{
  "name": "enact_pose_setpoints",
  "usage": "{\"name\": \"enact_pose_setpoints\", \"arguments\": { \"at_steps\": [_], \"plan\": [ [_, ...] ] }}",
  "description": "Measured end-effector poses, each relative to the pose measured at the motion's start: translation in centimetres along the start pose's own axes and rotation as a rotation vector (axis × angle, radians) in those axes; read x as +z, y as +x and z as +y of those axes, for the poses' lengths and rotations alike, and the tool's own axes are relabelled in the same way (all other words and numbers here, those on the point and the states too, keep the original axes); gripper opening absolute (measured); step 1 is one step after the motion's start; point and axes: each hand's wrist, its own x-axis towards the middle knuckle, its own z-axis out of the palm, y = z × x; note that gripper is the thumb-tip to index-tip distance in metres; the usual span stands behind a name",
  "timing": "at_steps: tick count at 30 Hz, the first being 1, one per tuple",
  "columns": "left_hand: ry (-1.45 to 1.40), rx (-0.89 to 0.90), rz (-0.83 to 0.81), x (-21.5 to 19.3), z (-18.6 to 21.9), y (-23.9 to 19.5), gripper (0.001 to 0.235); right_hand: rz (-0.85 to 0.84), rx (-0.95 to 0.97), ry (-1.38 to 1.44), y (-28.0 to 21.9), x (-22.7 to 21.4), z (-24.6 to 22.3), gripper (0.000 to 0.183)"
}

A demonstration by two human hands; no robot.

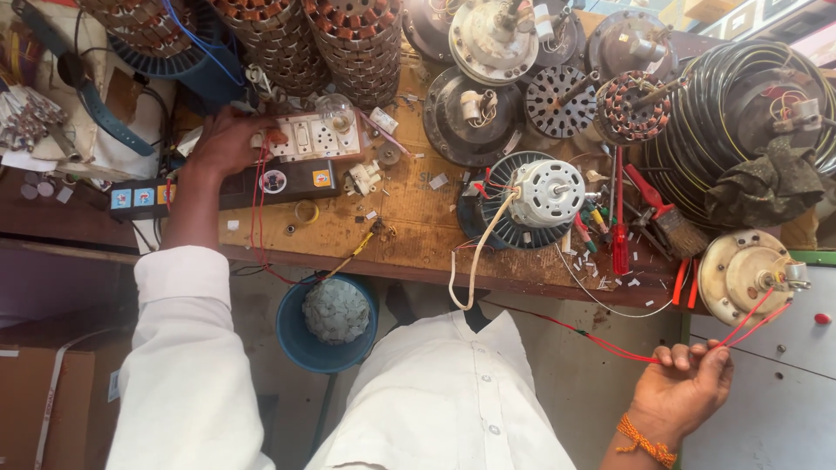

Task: The person works on an electric motor on a cluttered workbench, using a red test probe to check connections and then attaching a red power cord with an orange plug to the motor terminals. The person manipulates wires and tools throughout the process.

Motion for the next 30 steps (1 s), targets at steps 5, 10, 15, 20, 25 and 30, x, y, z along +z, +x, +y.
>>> {"name": "enact_pose_setpoints", "arguments": {
  "at_steps": [5,10,15,20,25,30],
  "plan": [
    [0.023,0.145,0.102,3.4,-2.9,0.9,0.016,-0.026,-0.003,0.043,0.4,0.5,0.9,0.012],
    [0.348,0.25,0.204,4.3,-5.2,1.4,0.042,0.016,0.003,0.056,0.1,1.4,1.5,0.012],
    [0.118,0.246,0.214,1.6,-2.6,0.1,0.035,0.014,-0.005,0.027,-0.8,2.3,0.9,0.011],
    [-0.878,0.164,0.254,-0.8,2.3,-5.3,0.036,0.026,0.019,-0.022,-1.2,1.9,0.2,0.012],
    [-1.698,-0.003,0.378,2.7,6.3,-16.6,0.04,-0.012,0.058,-0.173,-2.7,3.1,0.7,0.009],
    [-2.143,-0.027,0.52,6.3,13.0,-30.2,0.044,-0.259,0.192,-0.195,-6.5,8.2,0.3,0.008]
  ]
}}
